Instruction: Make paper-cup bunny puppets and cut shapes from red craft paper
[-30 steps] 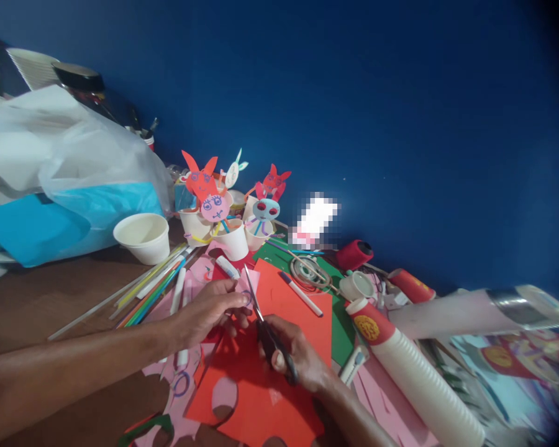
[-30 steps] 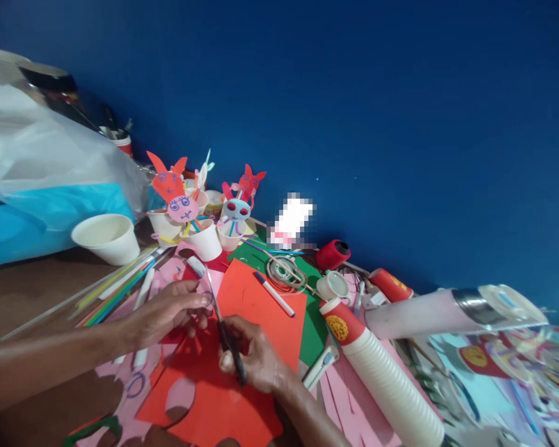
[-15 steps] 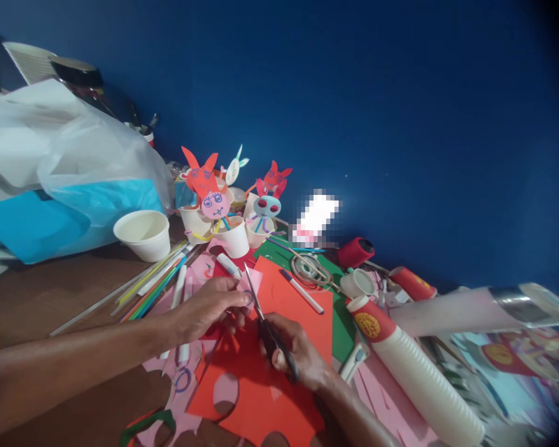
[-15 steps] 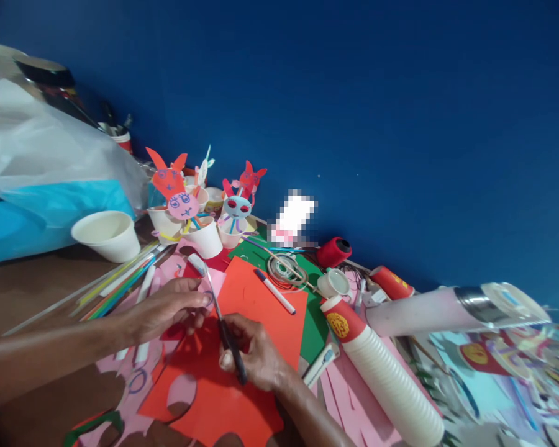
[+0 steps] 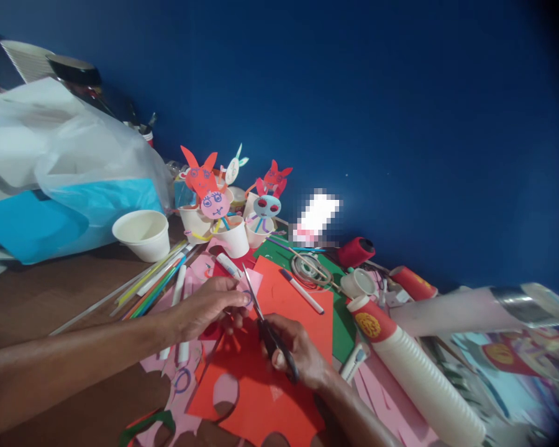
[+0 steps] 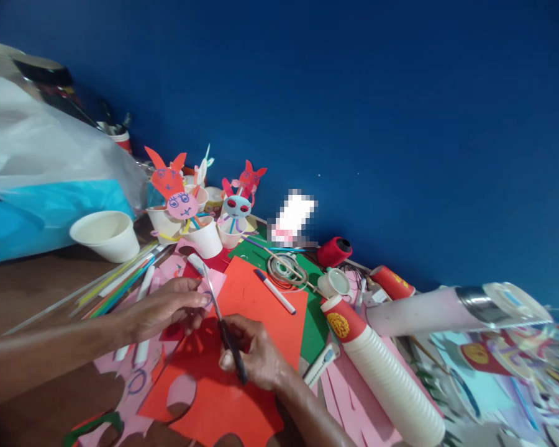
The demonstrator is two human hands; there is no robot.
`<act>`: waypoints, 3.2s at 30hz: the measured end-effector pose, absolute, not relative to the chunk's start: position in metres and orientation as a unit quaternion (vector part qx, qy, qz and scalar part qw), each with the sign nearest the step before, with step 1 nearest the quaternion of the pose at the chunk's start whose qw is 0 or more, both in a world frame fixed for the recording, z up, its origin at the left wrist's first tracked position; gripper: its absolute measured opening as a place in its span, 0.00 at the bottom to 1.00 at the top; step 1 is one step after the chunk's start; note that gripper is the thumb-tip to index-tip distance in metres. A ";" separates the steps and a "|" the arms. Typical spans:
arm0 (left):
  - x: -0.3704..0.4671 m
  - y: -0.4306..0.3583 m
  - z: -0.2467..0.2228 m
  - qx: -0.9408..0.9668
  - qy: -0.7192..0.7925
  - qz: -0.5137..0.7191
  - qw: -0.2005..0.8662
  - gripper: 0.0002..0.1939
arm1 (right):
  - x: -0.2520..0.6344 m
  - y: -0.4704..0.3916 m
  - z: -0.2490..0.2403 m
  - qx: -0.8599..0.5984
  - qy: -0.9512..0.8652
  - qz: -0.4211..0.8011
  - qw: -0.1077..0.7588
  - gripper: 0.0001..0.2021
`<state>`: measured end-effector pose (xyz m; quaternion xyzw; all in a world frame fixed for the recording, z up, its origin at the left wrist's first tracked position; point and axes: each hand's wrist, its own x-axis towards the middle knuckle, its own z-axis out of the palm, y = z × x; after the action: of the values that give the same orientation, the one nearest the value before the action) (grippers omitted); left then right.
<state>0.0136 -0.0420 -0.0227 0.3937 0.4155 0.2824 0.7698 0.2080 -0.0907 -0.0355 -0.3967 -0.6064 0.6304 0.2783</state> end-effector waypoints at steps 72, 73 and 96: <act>0.017 -0.047 -0.020 0.341 0.434 0.289 0.782 0.08 | 0.207 -0.092 -0.042 -0.393 -0.578 0.650 0.299 0.29; 0.017 -0.047 -0.020 0.340 0.433 0.293 0.782 0.08 | 0.207 -0.092 -0.042 -0.392 -0.579 0.650 0.299 0.28; 0.015 -0.045 -0.016 0.391 0.460 0.279 0.747 0.07 | 0.206 -0.093 -0.036 -0.390 -0.595 0.643 0.286 0.29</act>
<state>0.0147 -0.0448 -0.0158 0.3912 0.4596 0.2789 0.7470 0.2059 -0.0929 -0.0361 -0.3896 -0.5946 0.6426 0.2860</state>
